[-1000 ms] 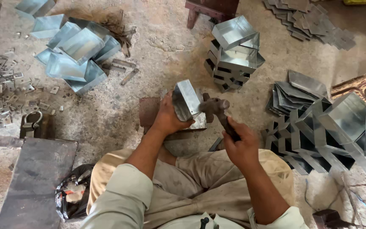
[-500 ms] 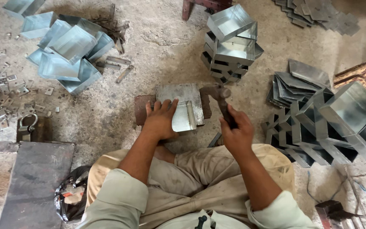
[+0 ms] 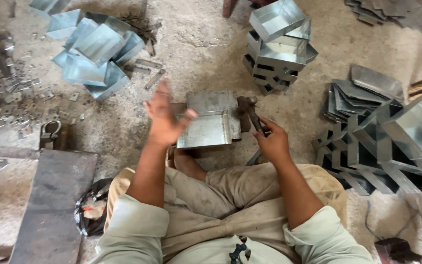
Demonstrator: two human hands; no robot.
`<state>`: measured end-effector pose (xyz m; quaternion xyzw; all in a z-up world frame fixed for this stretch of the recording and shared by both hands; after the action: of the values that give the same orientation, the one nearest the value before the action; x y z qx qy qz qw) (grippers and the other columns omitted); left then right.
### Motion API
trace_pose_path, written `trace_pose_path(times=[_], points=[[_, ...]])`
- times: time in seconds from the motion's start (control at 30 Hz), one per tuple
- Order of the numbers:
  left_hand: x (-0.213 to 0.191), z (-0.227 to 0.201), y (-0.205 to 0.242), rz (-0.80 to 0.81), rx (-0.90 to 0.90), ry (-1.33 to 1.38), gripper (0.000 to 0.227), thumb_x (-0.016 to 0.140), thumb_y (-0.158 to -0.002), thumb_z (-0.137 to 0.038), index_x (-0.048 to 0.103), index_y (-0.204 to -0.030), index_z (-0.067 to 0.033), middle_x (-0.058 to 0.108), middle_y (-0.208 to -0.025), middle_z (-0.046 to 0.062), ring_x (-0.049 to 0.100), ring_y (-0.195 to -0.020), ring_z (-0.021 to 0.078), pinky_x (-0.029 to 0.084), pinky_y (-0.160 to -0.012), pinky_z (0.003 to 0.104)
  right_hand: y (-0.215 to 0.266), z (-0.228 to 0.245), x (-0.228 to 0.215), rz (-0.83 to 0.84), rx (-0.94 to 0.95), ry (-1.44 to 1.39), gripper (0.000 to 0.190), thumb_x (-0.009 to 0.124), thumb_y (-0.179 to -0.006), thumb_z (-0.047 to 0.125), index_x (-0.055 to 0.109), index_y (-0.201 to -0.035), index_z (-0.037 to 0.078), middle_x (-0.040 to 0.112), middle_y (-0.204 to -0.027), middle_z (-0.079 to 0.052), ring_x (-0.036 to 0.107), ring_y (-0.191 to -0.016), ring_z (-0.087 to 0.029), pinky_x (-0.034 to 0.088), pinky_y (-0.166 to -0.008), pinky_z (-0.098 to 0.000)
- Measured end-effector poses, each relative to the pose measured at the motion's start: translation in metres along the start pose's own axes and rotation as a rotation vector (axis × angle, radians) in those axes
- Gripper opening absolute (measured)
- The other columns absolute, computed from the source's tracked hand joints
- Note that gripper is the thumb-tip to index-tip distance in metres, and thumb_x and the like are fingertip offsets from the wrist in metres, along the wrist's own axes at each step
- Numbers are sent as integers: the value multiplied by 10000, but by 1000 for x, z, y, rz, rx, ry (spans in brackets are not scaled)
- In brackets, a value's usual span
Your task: The person sits on the floor and uses a hammer to strike a small metal piece placed on a metal block. They repeatedly adjust the metal piece and strike it to shape it, while another person sorts similar metal pieces in the background.
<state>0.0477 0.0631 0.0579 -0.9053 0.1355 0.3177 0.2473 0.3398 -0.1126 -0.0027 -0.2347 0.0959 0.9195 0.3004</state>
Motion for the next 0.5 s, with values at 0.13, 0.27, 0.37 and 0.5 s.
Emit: trace_pose_path(times=[0.13, 0.27, 0.37, 0.5], points=[[-37, 81, 14, -535, -102, 478, 710, 625, -1096, -427, 357, -1598, -2, 442, -1626, 228, 443, -1513, 334, 327, -1272, 443, -10, -43, 13, 141, 164, -287, 507, 689, -910, 31, 617, -1412, 43, 643, -776, -109, 575, -560, -158, 466, -504, -333], [-37, 121, 41, -596, -356, 556, 671, 608, -1038, -413, 442, -1527, 14, 513, -1530, 207, 526, -1359, 294, 428, -1148, 395, -20, -85, 34, 173, 335, -464, 488, 648, -909, -31, 569, -1388, -81, 615, -762, -105, 567, -564, -170, 475, -493, -318], [-32, 84, 38, -511, -196, 349, 672, 684, -1041, -413, 467, -1515, 11, 552, -1526, 220, 533, -1392, 326, 410, -1195, 452, -17, -91, 40, 165, 438, -554, 471, 623, -907, -61, 552, -1371, -101, 618, -787, -85, 579, -599, -152, 485, -507, -301], [4, -7, 27, -81, 361, 21, 729, 791, -976, -555, 401, -1476, -196, 492, -1577, 106, 469, -1456, 291, 410, -1199, 409, -12, -82, 38, 141, 467, -579, 455, 597, -910, -63, 547, -1362, -68, 616, -789, -84, 571, -596, -154, 483, -500, -299]])
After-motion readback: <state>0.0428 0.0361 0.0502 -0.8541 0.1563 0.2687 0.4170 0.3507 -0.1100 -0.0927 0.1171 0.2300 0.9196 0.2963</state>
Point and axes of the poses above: each hand's wrist, its own y-axis away from the middle knuckle, its own x-axis out of the palm, z = x × y, the point moved 7 cm from there along -y, towards the middle knuckle
